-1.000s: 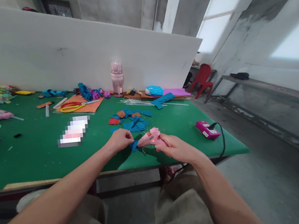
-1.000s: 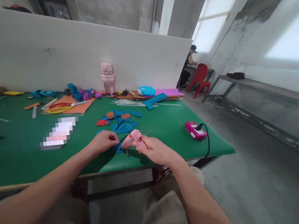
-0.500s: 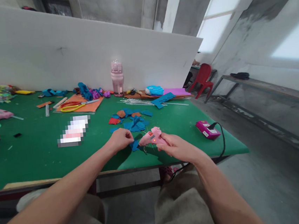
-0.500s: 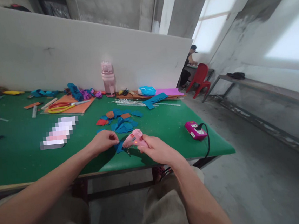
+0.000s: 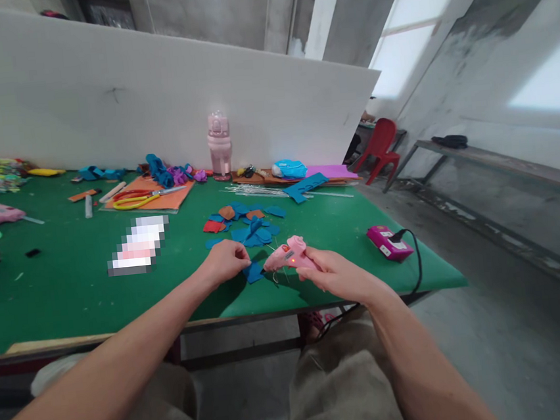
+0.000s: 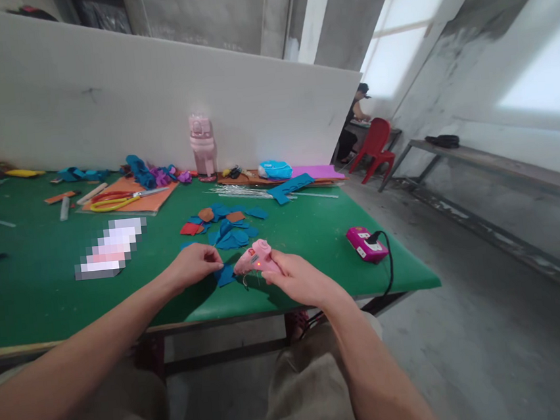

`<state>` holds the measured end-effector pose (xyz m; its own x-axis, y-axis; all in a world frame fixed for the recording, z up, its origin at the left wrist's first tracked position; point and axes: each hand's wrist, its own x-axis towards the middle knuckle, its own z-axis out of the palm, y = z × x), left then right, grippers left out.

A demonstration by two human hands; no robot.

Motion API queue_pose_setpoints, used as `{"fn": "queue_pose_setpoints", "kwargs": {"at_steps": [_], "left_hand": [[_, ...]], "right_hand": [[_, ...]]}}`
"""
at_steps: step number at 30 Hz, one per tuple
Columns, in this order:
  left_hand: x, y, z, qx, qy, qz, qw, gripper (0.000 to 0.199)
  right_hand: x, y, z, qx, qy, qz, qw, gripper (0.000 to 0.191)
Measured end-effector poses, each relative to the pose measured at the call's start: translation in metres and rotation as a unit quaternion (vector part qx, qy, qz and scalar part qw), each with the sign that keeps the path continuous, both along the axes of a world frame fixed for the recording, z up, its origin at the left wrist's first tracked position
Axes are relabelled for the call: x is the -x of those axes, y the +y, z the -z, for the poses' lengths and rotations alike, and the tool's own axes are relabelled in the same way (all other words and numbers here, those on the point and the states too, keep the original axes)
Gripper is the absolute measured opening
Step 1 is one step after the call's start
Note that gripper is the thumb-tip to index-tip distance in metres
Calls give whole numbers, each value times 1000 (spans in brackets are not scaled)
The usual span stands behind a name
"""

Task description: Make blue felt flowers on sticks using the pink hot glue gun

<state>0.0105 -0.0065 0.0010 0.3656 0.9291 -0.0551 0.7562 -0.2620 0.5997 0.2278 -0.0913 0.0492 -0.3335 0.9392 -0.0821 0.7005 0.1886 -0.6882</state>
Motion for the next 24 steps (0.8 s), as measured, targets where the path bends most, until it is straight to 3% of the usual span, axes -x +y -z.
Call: {"fn": "queue_pose_setpoints", "kwargs": {"at_steps": [8, 14, 24], "left_hand": [[0, -1, -2, 2, 3, -1, 1000, 11], [1, 0, 0, -2, 6, 3, 1000, 11], [0, -1, -2, -2, 13, 15, 1000, 13]], "right_hand": [[-5, 0, -1, 2, 9, 18, 1000, 24], [-9, -2, -5, 34, 70, 23, 997, 23], [12, 1, 4, -40, -21, -34, 998, 26]]}}
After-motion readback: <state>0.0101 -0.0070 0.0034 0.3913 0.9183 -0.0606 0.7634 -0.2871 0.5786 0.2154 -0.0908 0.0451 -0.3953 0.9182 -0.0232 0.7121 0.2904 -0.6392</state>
